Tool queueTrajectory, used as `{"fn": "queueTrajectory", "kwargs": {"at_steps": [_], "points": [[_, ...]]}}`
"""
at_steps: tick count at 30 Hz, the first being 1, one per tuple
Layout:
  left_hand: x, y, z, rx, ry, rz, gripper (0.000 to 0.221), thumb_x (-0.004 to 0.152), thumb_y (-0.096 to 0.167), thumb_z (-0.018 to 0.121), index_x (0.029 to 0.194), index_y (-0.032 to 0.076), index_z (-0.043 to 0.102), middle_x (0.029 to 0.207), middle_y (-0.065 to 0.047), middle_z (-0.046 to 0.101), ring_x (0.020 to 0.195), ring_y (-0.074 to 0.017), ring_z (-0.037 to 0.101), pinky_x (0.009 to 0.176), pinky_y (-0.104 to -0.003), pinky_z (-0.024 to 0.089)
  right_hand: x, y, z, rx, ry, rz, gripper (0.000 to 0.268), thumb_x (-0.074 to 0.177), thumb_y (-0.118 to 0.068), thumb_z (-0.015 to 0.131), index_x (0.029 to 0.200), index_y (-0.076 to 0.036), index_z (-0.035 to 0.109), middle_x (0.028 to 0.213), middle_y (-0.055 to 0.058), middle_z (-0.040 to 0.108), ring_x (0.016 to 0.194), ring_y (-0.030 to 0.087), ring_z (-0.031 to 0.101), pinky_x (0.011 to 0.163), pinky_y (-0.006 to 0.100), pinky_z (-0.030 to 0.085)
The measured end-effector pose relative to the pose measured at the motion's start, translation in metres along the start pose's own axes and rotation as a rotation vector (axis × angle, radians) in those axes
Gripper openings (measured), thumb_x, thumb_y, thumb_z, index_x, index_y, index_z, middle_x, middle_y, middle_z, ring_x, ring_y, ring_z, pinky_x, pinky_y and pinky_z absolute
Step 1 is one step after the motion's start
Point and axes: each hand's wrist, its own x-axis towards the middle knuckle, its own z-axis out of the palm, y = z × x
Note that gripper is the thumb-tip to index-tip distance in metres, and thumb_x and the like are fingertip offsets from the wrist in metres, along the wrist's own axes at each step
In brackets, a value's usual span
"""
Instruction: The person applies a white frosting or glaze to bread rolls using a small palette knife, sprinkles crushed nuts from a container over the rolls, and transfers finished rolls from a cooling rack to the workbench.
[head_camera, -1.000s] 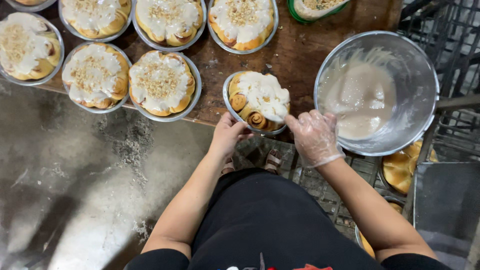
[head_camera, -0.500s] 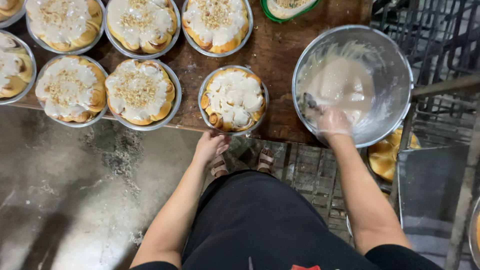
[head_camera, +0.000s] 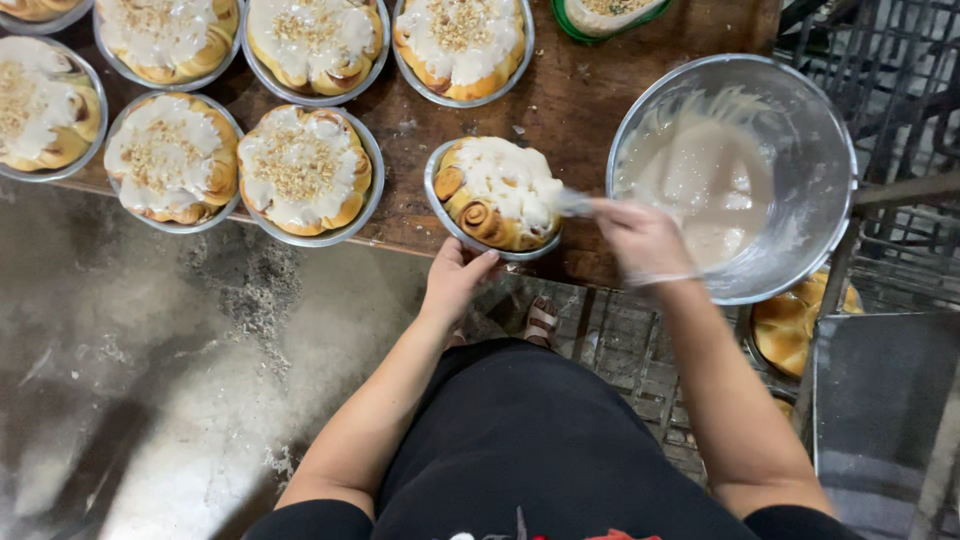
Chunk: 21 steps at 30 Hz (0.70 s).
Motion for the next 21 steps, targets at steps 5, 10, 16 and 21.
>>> {"fn": "queueTrajectory", "kwargs": {"at_steps": [5,10,16,21], "points": [[-0.007,0.01,0.007,0.091,-0.025,0.021,0.025,0.096,0.009,0.072,0.114,0.0,0.057,0.098,-0.011,0.07,0.082,-0.0162,0.067,0.073,-0.031,0.056,0.002,-0.066,0.054,-1.037,0.391,-0.51,0.032,0.099,-0.005,0.06,0.113,-0.028,0.077,0.081,-0.001,0.066,0.087,0.022,0.061,0.088,0.047,0.038],[-0.001,0.021,-0.001,-0.093,-0.016,-0.023,0.025,0.093,0.005,0.066,0.114,0.003,0.053,0.103,-0.009,0.07,0.087,-0.0182,0.073,0.078,-0.033,0.064,-0.035,-0.088,0.05,-1.135,0.209,-0.641,0.038,0.084,-0.009,0.055,0.108,-0.027,0.077,0.081,-0.001,0.065,0.089,0.019,0.062,0.084,0.046,0.032],[-0.001,0.013,0.0,-0.02,-0.027,-0.007,0.03,0.093,0.003,0.064,0.122,0.007,0.054,0.103,-0.005,0.067,0.089,-0.0152,0.068,0.076,-0.033,0.063,0.005,-0.083,0.031,-1.049,0.292,-0.641,0.025,0.097,-0.019,0.059,0.105,-0.034,0.077,0.082,0.001,0.066,0.088,0.025,0.062,0.082,0.048,0.032],[0.002,0.012,0.002,0.061,-0.072,0.054,0.024,0.097,0.003,0.065,0.119,0.002,0.054,0.102,-0.008,0.066,0.091,-0.0167,0.069,0.078,-0.034,0.063,0.028,-0.072,0.046,-0.972,0.208,-0.641,0.026,0.095,-0.016,0.059,0.102,-0.033,0.078,0.078,-0.001,0.065,0.085,0.023,0.062,0.082,0.047,0.033]]}}
